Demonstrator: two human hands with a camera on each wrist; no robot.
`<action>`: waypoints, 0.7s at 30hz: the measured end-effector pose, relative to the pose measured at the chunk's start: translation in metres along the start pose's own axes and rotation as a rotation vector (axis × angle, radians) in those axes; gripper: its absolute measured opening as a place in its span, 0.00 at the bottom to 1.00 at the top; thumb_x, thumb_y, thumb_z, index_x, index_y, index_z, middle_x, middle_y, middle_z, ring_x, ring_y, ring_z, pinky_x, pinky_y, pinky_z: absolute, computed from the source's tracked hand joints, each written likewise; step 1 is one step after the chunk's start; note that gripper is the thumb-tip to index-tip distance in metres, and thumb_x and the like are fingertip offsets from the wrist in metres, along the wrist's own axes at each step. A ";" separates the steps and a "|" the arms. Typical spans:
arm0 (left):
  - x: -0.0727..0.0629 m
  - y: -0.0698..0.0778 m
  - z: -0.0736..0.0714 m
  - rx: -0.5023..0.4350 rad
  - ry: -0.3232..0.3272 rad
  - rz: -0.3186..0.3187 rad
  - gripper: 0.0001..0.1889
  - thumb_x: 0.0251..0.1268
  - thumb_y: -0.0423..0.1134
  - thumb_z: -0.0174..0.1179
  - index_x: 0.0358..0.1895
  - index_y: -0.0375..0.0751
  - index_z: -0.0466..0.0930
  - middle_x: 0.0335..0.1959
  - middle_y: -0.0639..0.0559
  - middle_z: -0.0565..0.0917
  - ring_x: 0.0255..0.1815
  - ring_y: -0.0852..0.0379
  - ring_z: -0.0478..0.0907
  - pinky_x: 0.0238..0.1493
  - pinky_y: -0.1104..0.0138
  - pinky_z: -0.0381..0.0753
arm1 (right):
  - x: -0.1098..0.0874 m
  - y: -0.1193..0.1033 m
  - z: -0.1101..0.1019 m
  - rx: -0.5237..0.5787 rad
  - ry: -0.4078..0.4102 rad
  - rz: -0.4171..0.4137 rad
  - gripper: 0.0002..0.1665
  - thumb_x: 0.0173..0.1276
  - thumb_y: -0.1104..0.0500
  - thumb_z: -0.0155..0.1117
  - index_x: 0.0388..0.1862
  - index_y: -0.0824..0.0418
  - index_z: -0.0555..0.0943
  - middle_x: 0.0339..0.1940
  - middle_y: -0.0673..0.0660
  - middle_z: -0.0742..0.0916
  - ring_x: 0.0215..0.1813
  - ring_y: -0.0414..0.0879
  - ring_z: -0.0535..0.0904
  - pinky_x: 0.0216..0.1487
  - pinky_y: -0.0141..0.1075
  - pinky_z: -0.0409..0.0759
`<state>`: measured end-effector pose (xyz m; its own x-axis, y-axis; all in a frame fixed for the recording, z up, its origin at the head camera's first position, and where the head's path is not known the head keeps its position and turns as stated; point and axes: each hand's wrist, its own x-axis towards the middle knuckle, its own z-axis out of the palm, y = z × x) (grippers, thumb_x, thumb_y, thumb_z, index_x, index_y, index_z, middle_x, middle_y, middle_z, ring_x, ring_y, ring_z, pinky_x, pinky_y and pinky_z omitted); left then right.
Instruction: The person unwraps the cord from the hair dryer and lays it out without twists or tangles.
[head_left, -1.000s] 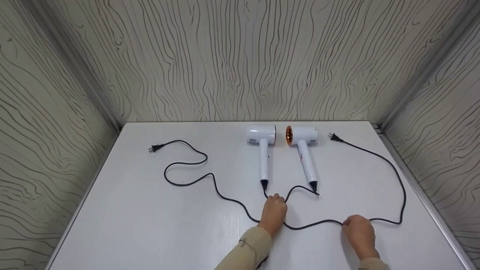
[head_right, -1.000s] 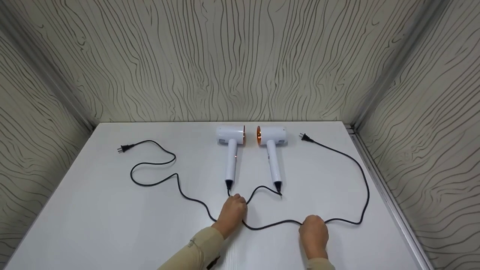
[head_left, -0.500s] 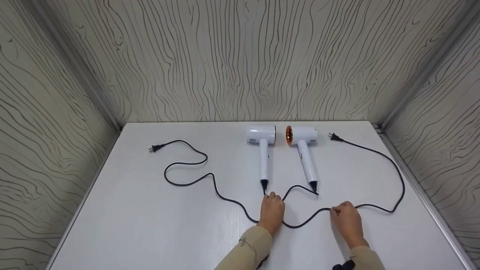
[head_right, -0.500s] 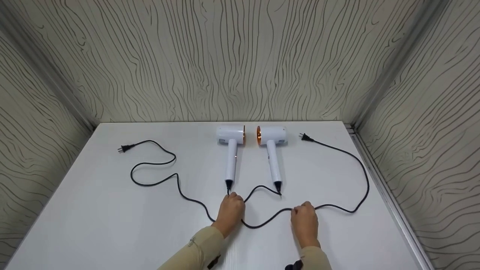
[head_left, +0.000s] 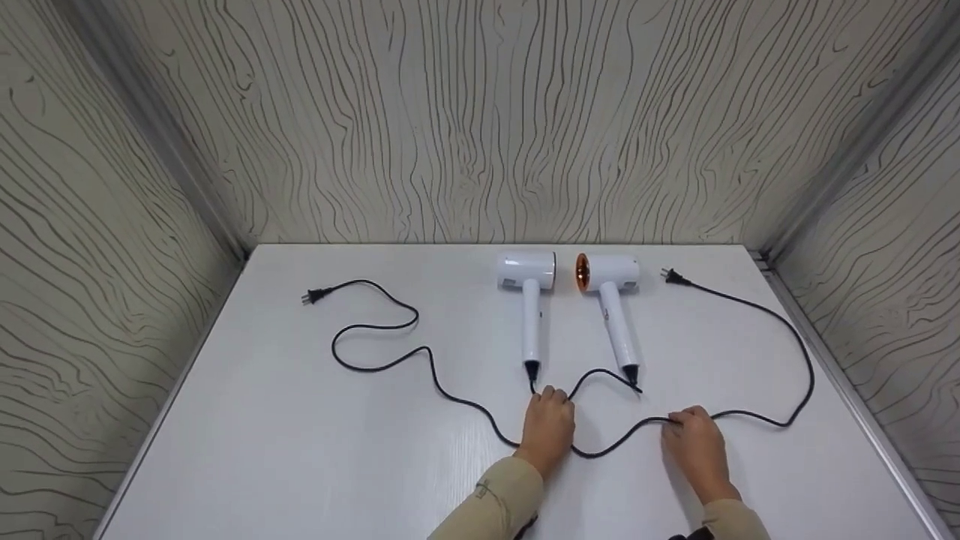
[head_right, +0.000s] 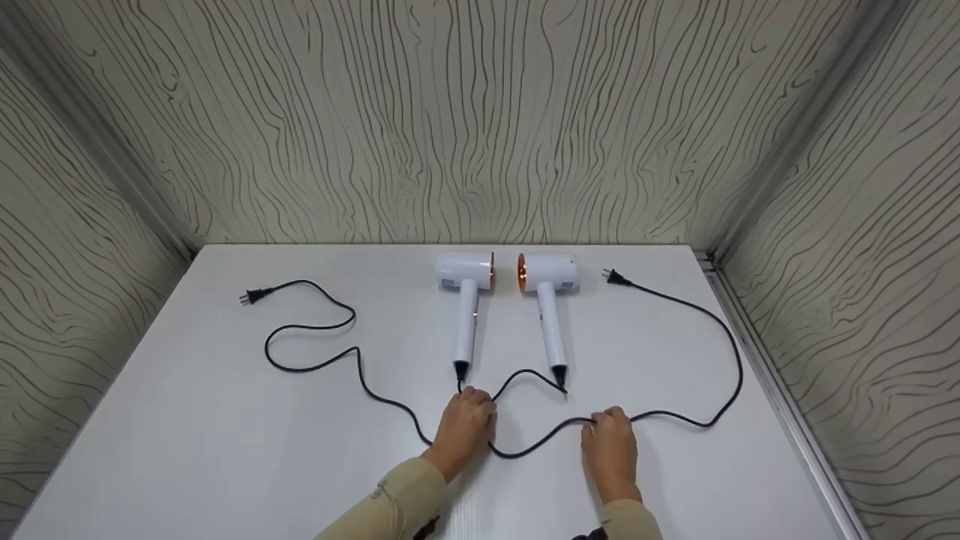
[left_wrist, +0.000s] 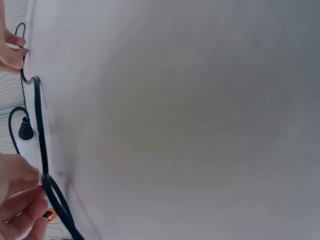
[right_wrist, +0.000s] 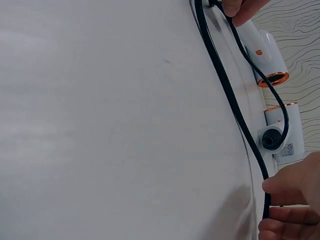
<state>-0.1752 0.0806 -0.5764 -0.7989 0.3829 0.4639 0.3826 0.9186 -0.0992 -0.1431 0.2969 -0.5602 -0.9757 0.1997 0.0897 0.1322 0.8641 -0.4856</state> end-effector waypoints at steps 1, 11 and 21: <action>0.001 0.000 0.000 -0.009 0.027 0.002 0.02 0.54 0.40 0.65 0.28 0.49 0.87 0.28 0.60 0.83 0.32 0.62 0.75 0.32 0.73 0.76 | -0.001 0.000 -0.001 -0.003 0.001 0.002 0.15 0.60 0.70 0.60 0.44 0.79 0.81 0.44 0.74 0.81 0.49 0.68 0.79 0.55 0.55 0.79; 0.008 -0.003 -0.013 -0.157 0.204 0.077 0.07 0.51 0.42 0.70 0.36 0.53 0.87 0.38 0.60 0.85 0.38 0.63 0.82 0.35 0.74 0.81 | 0.010 -0.022 -0.021 -0.013 0.028 -0.032 0.14 0.60 0.67 0.64 0.42 0.78 0.82 0.42 0.76 0.82 0.43 0.67 0.81 0.46 0.54 0.82; 0.011 -0.010 -0.011 -0.226 0.139 0.043 0.06 0.54 0.39 0.68 0.37 0.49 0.88 0.41 0.58 0.83 0.41 0.63 0.80 0.34 0.75 0.79 | 0.026 -0.047 -0.021 0.018 0.081 -0.120 0.12 0.59 0.66 0.65 0.38 0.75 0.84 0.37 0.71 0.84 0.37 0.60 0.82 0.38 0.47 0.81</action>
<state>-0.1825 0.0746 -0.5612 -0.7142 0.3893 0.5817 0.5213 0.8504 0.0709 -0.1708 0.2707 -0.5167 -0.9669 0.1330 0.2179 0.0116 0.8756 -0.4829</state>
